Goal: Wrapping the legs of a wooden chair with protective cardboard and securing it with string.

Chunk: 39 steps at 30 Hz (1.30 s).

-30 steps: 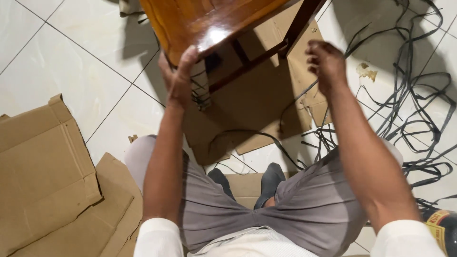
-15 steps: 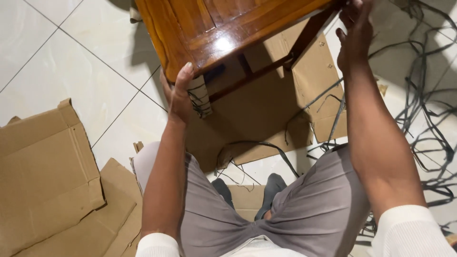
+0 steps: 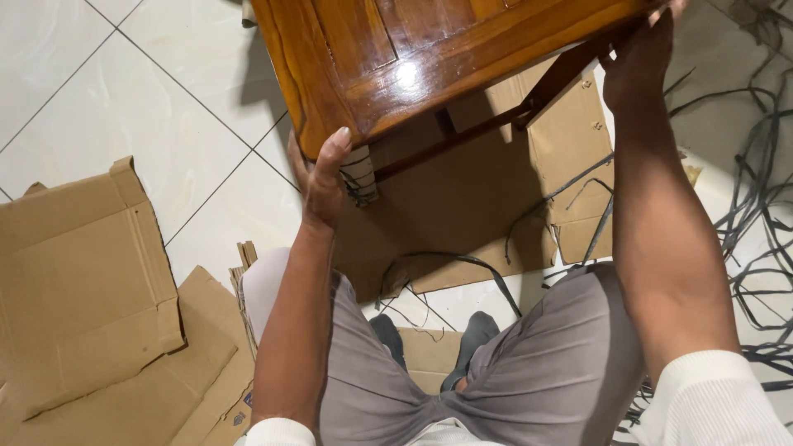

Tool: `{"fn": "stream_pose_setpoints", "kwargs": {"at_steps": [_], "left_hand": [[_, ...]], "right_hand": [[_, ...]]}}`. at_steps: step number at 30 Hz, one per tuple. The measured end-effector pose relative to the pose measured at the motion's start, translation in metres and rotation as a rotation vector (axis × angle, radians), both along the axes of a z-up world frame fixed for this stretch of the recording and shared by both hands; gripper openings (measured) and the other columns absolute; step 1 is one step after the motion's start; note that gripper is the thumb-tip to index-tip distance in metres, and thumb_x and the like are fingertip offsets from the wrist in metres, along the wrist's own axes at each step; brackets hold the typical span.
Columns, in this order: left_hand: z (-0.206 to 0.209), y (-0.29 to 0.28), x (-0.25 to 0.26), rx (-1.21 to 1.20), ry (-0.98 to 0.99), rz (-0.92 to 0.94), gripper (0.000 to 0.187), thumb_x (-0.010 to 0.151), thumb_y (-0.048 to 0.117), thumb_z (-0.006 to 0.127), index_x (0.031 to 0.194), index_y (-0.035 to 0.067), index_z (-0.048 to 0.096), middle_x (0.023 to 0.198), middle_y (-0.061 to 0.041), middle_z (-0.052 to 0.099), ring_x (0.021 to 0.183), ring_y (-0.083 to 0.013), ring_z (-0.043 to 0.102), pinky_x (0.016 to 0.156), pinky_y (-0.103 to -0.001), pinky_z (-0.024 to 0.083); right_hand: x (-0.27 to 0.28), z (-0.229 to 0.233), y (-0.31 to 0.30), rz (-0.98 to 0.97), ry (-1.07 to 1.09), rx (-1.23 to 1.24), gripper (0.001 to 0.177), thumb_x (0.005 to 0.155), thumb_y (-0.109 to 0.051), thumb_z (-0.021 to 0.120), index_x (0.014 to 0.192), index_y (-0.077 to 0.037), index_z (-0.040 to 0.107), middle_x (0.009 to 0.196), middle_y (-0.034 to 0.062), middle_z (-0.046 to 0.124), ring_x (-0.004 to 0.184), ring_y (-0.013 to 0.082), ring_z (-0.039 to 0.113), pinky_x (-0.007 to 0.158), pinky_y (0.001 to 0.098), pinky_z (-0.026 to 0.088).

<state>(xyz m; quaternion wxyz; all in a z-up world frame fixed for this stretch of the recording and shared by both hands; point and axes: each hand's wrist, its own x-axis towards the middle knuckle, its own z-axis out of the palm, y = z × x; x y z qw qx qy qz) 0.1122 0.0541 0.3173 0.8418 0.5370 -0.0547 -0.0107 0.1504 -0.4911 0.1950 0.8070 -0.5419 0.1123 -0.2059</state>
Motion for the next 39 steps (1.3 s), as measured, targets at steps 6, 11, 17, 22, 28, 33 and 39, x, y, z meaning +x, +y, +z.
{"fn": "stream_pose_setpoints", "kwargs": {"at_steps": [6,11,17,22,28,33,39], "left_hand": [[-0.017,-0.006,0.004,-0.102,-0.019,0.026,0.051,0.092,0.018,0.075,0.136,0.003,0.053,0.117,-0.004,0.062,0.108,-0.0154,0.059,0.101,-0.032,0.049],[-0.007,0.001,0.005,-0.135,-0.085,-0.027,0.051,0.094,0.018,0.072,0.139,0.001,0.054,0.128,-0.005,0.063,0.118,-0.0160,0.060,0.108,-0.032,0.048],[0.009,0.010,0.005,-0.148,-0.176,-0.091,0.052,0.097,0.021,0.067,0.142,-0.001,0.053,0.132,-0.006,0.062,0.124,-0.0177,0.059,0.113,-0.034,0.047],[-0.024,0.022,0.024,-0.168,-0.167,-0.089,0.047,0.102,0.020,0.067,0.139,-0.007,0.056,0.110,-0.004,0.059,0.098,-0.0131,0.052,0.096,-0.031,0.045],[-0.030,0.035,0.046,-0.081,-0.297,-0.069,0.020,0.104,0.018,0.063,0.110,-0.001,0.061,0.097,0.002,0.058,0.091,-0.0113,0.053,0.088,-0.028,0.047],[-0.041,0.042,0.055,-0.144,-0.332,-0.120,0.019,0.107,0.019,0.059,0.105,0.000,0.061,0.093,0.001,0.058,0.087,-0.0105,0.052,0.083,-0.028,0.045],[-0.115,0.054,0.096,-0.149,-0.362,-0.037,0.019,0.115,0.020,0.057,0.110,0.002,0.058,0.098,0.000,0.055,0.092,-0.0116,0.052,0.087,-0.027,0.047]], "right_hand": [[-0.010,0.023,0.016,-0.032,0.006,-0.076,0.069,0.110,-0.056,0.032,0.155,-0.005,0.040,0.159,0.0221,0.051,0.143,0.0343,0.044,0.121,0.0533,0.043],[-0.021,0.024,0.018,0.005,-0.043,-0.112,0.053,0.113,-0.048,0.036,0.151,-0.011,0.038,0.154,0.0122,0.048,0.143,0.0297,0.049,0.120,0.0512,0.044],[-0.040,0.028,0.025,-0.141,0.116,0.022,0.032,0.113,-0.040,0.056,0.129,-0.012,0.054,0.115,0.0053,0.053,0.106,0.0188,0.052,0.098,0.0393,0.047],[-0.067,0.028,0.035,-0.161,0.074,0.046,0.025,0.113,-0.042,0.051,0.118,-0.017,0.055,0.099,-0.0010,0.046,0.090,0.0145,0.043,0.086,0.0363,0.039],[-0.097,0.043,0.060,-0.109,0.045,-0.023,0.045,0.114,-0.050,0.038,0.125,-0.012,0.059,0.108,0.0030,0.057,0.095,0.0169,0.049,0.097,0.0402,0.046],[-0.116,0.031,0.065,-0.195,0.158,-0.043,0.036,0.115,-0.047,0.044,0.123,-0.015,0.058,0.113,0.0006,0.060,0.097,0.0150,0.051,0.095,0.0391,0.046],[-0.133,0.032,0.081,-0.250,0.110,0.051,0.034,0.104,-0.042,0.050,0.130,-0.021,0.057,0.126,-0.0055,0.066,0.111,0.0121,0.060,0.095,0.0403,0.051]]}}
